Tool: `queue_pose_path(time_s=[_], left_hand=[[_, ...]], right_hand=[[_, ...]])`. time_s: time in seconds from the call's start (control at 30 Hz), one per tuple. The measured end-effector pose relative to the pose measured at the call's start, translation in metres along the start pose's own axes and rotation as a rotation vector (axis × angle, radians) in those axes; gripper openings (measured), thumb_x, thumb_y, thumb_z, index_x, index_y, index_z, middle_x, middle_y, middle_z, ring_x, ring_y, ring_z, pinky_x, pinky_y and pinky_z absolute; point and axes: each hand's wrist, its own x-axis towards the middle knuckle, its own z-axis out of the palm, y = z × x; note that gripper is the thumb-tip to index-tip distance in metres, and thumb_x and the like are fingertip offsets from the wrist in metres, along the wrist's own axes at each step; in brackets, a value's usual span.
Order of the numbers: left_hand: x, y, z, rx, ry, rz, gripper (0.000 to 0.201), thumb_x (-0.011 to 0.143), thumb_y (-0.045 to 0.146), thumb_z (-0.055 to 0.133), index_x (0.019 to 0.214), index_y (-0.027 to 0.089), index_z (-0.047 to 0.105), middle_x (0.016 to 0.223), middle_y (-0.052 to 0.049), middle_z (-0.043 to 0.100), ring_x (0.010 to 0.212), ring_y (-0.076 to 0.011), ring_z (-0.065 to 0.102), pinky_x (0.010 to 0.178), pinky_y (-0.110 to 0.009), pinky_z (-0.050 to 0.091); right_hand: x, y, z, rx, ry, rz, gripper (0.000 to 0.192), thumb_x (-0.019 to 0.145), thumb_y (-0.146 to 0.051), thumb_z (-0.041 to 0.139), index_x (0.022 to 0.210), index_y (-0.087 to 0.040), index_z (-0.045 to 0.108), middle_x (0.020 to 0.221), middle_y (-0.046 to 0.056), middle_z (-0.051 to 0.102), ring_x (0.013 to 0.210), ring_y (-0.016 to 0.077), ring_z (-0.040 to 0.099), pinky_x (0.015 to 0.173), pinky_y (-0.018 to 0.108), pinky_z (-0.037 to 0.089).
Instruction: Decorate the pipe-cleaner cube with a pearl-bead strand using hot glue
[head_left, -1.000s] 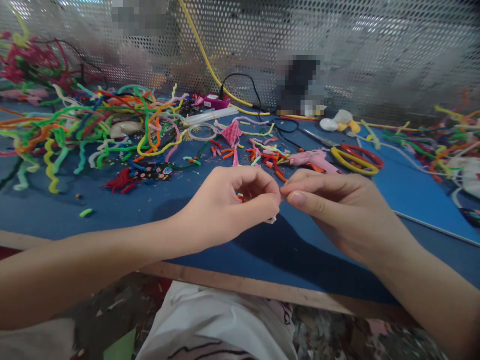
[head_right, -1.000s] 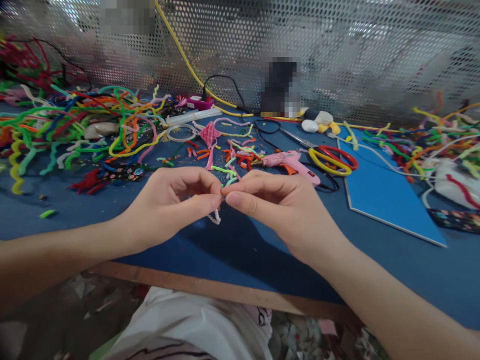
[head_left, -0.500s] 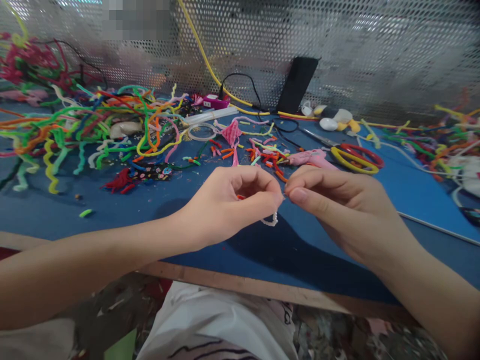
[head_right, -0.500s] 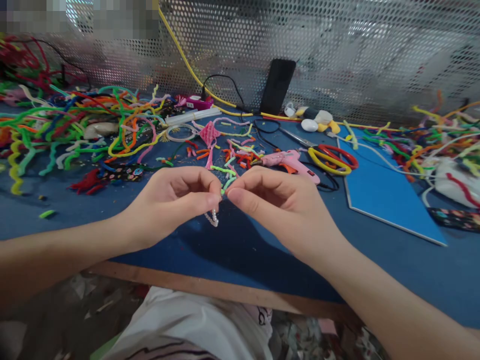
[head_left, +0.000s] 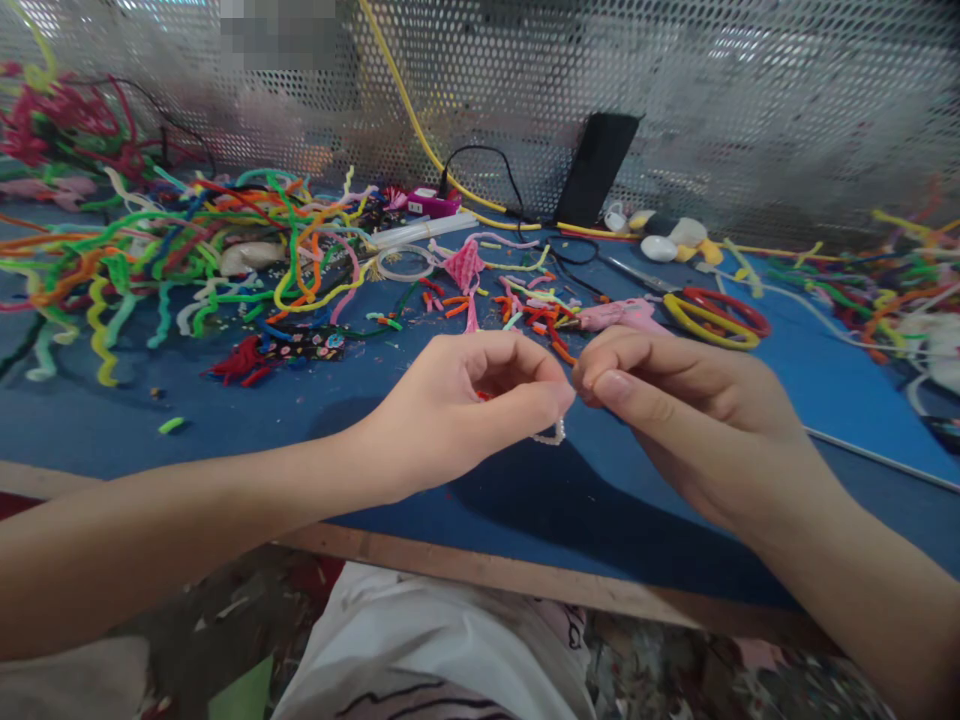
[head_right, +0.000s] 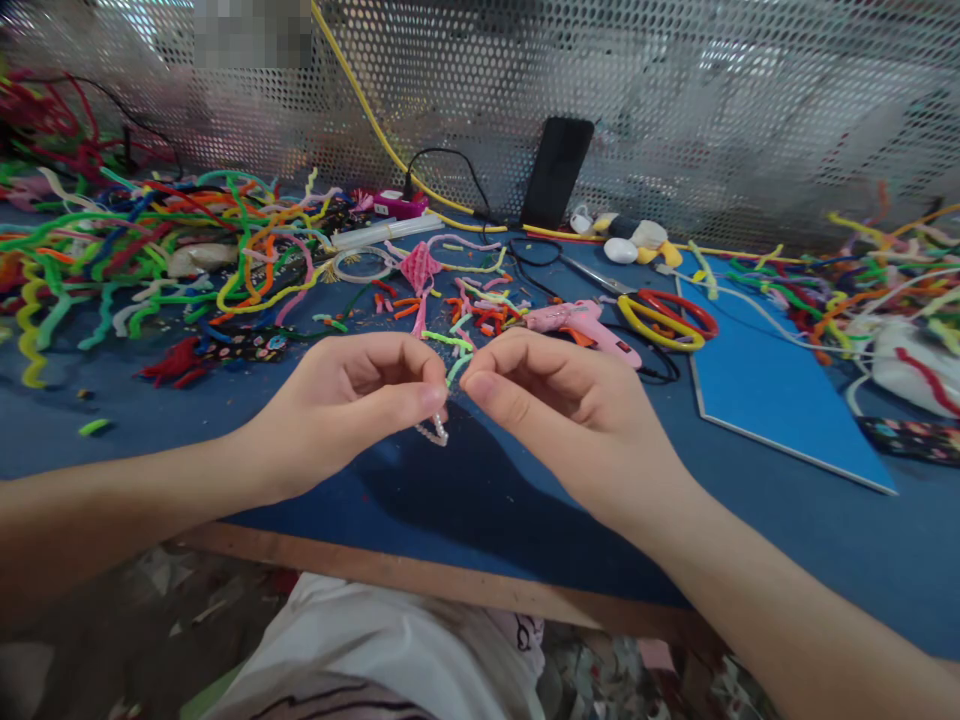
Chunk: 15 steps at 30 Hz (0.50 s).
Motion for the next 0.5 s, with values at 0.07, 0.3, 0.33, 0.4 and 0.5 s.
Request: queue_pose_path(time_s=[0.07, 0.3, 0.33, 0.4, 0.5], left_hand=[[0.0, 0.0, 0.0007, -0.008, -0.01, -0.012, 0.01, 0.082, 0.021, 0.075, 0.079, 0.015, 0.068, 0.075, 0.0, 0.07, 0.07, -0.0102, 0.062, 0.067, -0.022, 0.05], [0.0015, -0.0032, 0.0008, -0.071, -0.032, -0.015, 0.011, 0.086, 0.024, 0.072, 0.083, 0.015, 0.068, 0.076, -0.001, 0.07, 0.069, -0.0106, 0.062, 0.07, -0.024, 0.052], [0.0019, -0.0036, 0.0007, -0.07, -0.027, -0.015, 0.01, 0.087, 0.024, 0.072, 0.085, 0.015, 0.068, 0.076, -0.001, 0.07, 0.069, -0.0105, 0.062, 0.07, -0.023, 0.052], [0.0026, -0.0041, 0.0007, -0.072, -0.016, -0.015, 0.009, 0.088, 0.023, 0.071, 0.091, 0.014, 0.069, 0.078, -0.001, 0.07, 0.071, -0.0106, 0.062, 0.07, -0.023, 0.051], [0.0036, -0.0051, 0.0019, -0.087, -0.01, -0.019, 0.01, 0.09, 0.02, 0.067, 0.098, 0.014, 0.069, 0.079, -0.001, 0.068, 0.072, -0.0101, 0.061, 0.071, -0.023, 0.051]], right_hand=[[0.0008, -0.0007, 0.0011, 0.018, 0.008, -0.008, 0.01, 0.089, -0.034, 0.075, 0.083, -0.026, 0.075, 0.08, 0.001, 0.065, 0.075, 0.0142, 0.059, 0.067, 0.027, 0.05], [0.0005, -0.0011, 0.0011, -0.023, 0.033, -0.041, 0.009, 0.088, -0.033, 0.076, 0.084, -0.025, 0.075, 0.08, 0.001, 0.065, 0.075, 0.0153, 0.06, 0.068, 0.029, 0.051], [0.0001, -0.0005, 0.0004, -0.048, 0.052, -0.051, 0.01, 0.089, -0.034, 0.075, 0.084, -0.025, 0.075, 0.081, 0.001, 0.065, 0.076, 0.0156, 0.06, 0.069, 0.03, 0.05], [-0.0005, 0.0012, -0.0011, -0.117, 0.09, -0.086, 0.011, 0.091, -0.034, 0.073, 0.084, -0.026, 0.074, 0.083, 0.002, 0.065, 0.08, 0.0164, 0.059, 0.072, 0.031, 0.049], [-0.0009, 0.0034, -0.0018, -0.161, 0.144, -0.166, 0.007, 0.093, -0.03, 0.071, 0.087, -0.027, 0.073, 0.086, 0.001, 0.064, 0.085, 0.0161, 0.059, 0.075, 0.03, 0.047]])
